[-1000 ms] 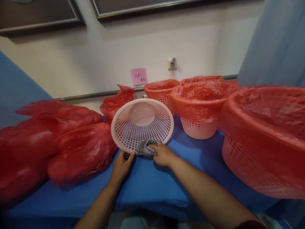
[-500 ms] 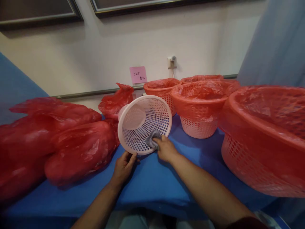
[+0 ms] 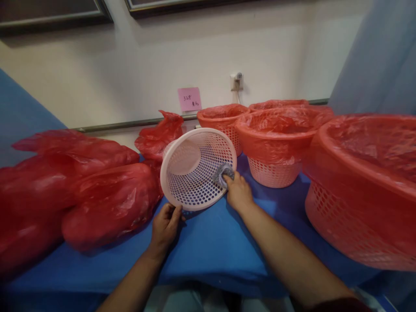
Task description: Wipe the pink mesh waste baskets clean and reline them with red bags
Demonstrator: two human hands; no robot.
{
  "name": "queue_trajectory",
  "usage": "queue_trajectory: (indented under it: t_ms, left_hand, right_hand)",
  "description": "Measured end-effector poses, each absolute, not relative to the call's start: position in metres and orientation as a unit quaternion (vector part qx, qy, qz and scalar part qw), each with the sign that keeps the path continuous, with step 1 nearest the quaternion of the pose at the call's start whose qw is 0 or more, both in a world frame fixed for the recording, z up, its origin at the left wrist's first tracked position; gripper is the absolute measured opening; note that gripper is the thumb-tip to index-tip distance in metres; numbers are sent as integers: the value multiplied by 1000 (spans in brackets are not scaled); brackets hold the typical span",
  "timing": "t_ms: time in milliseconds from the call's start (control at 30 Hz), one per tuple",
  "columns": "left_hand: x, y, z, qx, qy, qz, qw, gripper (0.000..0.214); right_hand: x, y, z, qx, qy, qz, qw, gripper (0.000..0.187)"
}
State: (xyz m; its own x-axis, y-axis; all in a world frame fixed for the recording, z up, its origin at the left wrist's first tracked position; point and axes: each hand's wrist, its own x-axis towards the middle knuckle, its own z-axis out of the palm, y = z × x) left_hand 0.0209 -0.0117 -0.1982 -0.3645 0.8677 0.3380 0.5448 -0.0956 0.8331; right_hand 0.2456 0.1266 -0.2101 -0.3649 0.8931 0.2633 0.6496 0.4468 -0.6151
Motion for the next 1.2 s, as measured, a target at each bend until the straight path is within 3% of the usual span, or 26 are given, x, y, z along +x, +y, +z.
queue_trajectory:
  t_ms: [167,267,333,500,633,767,900,1067,1200]
  left_hand:
    - [14,-4,-211,559,650,466,219,31]
    - [14,-3,-214,584,636,437,250,30]
    - [16,-4,-212,575,630,456,255,31]
    - [18,-11,-202,527,639,524,199,30]
    - [19,-12,-199,535,642,522,171,29]
    - [20,-13,-198,545,641,515,162,29]
    - [18,-14,-199,524,646,534,154,31]
    - [18,-15,-198,508,656,539,144,32]
    - [18,-14,-199,515,647,549,124,31]
  right_hand:
    - [211,93,-225,-287,-835,378,279,66]
    - [200,88,-232,-244,-806,451,295,66]
    - [204,93,-231,-267,-816,413,303,65]
    - [240,121,-209,-438,-809,170,354,62]
    - [253,128,-202,-544,-758,142,331,65]
    - [227,105,-217,-422,-824,261,274,66]
    - [207,87,-222,-247,-829,418,277,66]
    - [239,114,-204,-431,-810,202,343,65]
    - [255,129,-201,-526,-787,122,298,64]
